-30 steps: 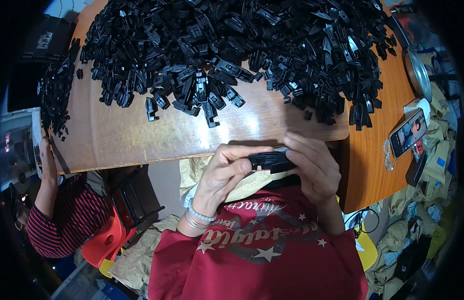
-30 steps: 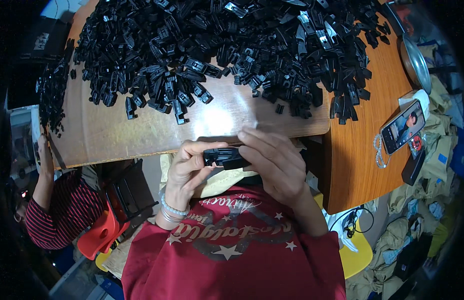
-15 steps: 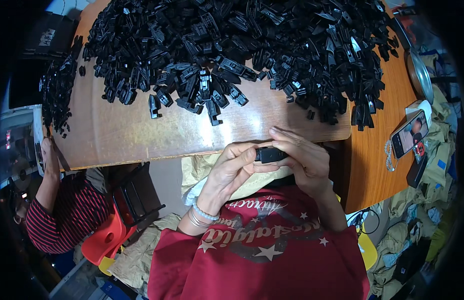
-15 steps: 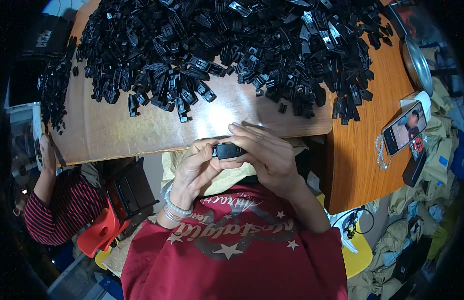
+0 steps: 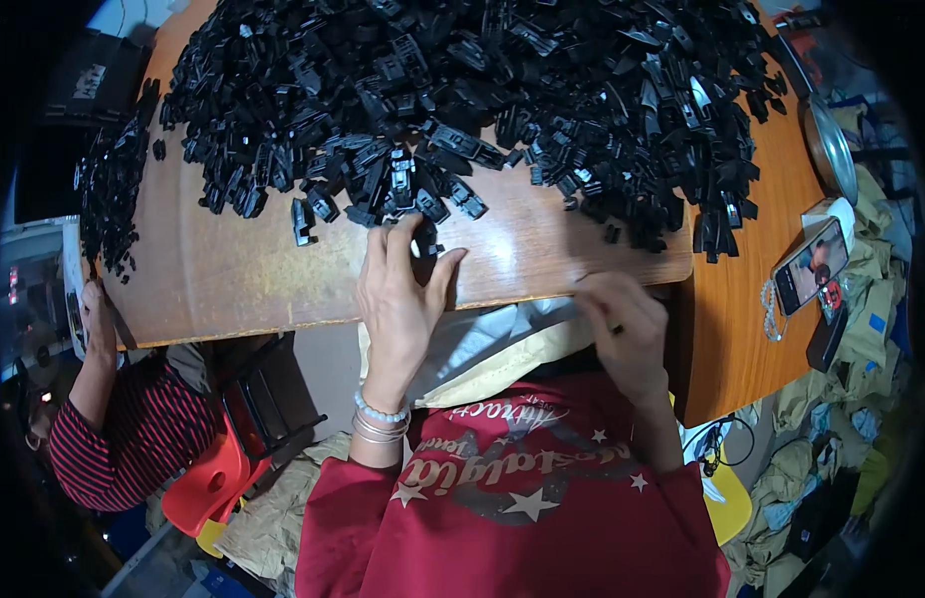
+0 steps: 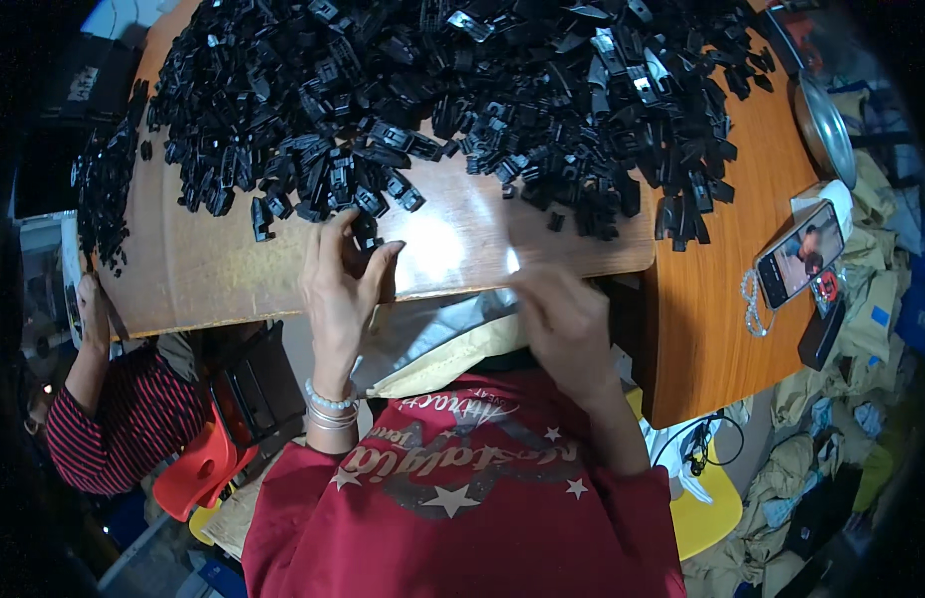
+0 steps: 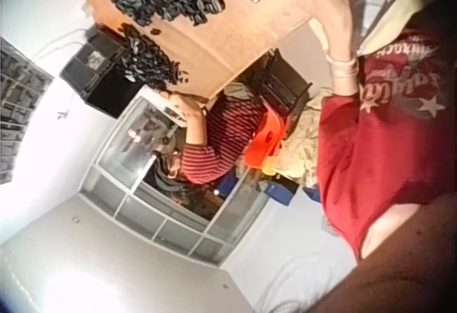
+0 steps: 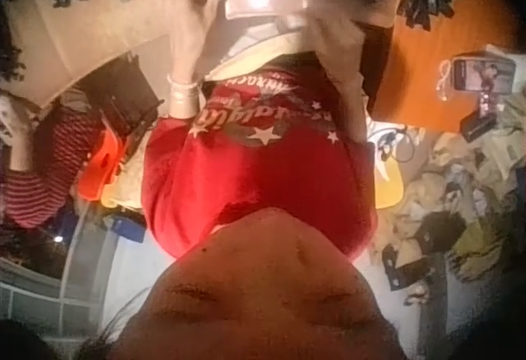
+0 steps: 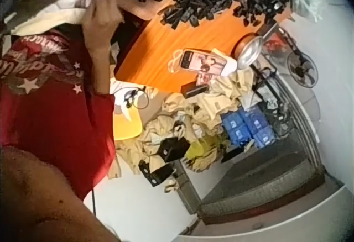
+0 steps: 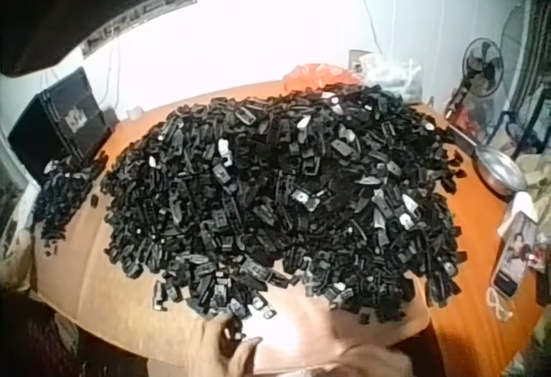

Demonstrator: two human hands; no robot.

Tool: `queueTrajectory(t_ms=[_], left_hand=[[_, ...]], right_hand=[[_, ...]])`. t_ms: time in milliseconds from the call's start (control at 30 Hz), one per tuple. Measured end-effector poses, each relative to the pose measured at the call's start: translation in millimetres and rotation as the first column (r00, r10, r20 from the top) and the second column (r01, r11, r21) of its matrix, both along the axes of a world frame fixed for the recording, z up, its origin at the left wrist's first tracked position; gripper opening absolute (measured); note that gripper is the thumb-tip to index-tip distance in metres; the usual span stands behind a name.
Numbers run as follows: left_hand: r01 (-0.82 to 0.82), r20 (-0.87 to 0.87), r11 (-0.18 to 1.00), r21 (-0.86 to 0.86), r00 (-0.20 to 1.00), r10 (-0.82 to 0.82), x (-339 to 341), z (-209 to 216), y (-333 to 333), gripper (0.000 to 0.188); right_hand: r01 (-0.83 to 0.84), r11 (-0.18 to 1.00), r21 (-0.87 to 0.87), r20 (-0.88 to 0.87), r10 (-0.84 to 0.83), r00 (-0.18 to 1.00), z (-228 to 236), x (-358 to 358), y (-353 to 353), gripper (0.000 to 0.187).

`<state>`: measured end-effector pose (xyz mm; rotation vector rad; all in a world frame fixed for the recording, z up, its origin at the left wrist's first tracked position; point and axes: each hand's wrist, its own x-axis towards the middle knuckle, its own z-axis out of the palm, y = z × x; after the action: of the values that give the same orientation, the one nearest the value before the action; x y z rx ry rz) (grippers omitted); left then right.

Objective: Inspecting and sorting small black plastic components from a large pile on a table.

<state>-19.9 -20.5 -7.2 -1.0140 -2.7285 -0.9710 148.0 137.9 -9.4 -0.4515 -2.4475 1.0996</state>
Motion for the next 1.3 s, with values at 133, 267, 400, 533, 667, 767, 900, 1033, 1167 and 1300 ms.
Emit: queueTrajectory(t_ms=[133, 267, 400, 533, 667, 767, 900, 1033, 1167, 1300], left_hand=[[0.023, -0.022, 1.0, 0.018, 1.0, -0.022, 1, -5, 2, 0.035], [0.001, -0.107, 0.979, 0.201, 0.994, 0.021, 7, -4, -3, 0.022], [-0.079, 0.225, 0.931, 0.357, 0.974, -0.004, 14, 7, -15, 0.018], [-0.252, 0.757, 0.839, 0.482, 0.602, -0.254, 18, 11, -14, 0.016], [-0.205, 0.783, 0.776, 0.596, 0.362, -0.506, 21, 2, -4, 0.017], [-0.362, 0.787, 0.709, 0.605, 0.139, -0.601, 31, 0, 13, 0.025], [-0.519, 0.71, 0.651, 0.554, -0.114, -0.695, 40, -1, 16, 0.031], [-0.449, 0.704, 0.66, 0.603, -0.091, -0.705, 37, -3, 12, 0.03], [-0.341, 0.765, 0.71, 0.616, 0.046, -0.642, 40, -2, 8, 0.027], [-0.324, 0.789, 0.734, 0.597, 0.073, -0.61, 40, -1, 6, 0.027]], right_hand=[[0.303, 0.897, 0.322, -0.109, -0.283, 0.953, -4, -8, 22, 0.017], [0.238, 0.813, 0.531, -0.061, -0.243, 0.968, -12, -17, 36, 0.017], [0.251, 0.813, 0.525, -0.089, -0.241, 0.966, -15, -21, 40, 0.016], [0.198, 0.821, 0.535, -0.124, -0.156, 0.98, -8, -20, 38, 0.016], [-0.031, 0.999, 0.02, -0.226, 0.035, 0.974, 0, -16, 7, 0.019], [-0.134, 0.978, -0.16, -0.321, 0.077, 0.944, 8, -25, -17, 0.02], [-0.079, 0.986, -0.144, -0.319, 0.029, 0.947, 10, -25, -24, 0.021], [-0.087, 0.986, -0.143, -0.328, 0.035, 0.944, 17, -23, -17, 0.022], [-0.087, 0.991, 0.097, -0.266, 0.11, 0.958, 19, -26, -10, 0.02], [-0.142, 0.965, 0.22, -0.207, 0.188, 0.96, 20, -25, -7, 0.017]])
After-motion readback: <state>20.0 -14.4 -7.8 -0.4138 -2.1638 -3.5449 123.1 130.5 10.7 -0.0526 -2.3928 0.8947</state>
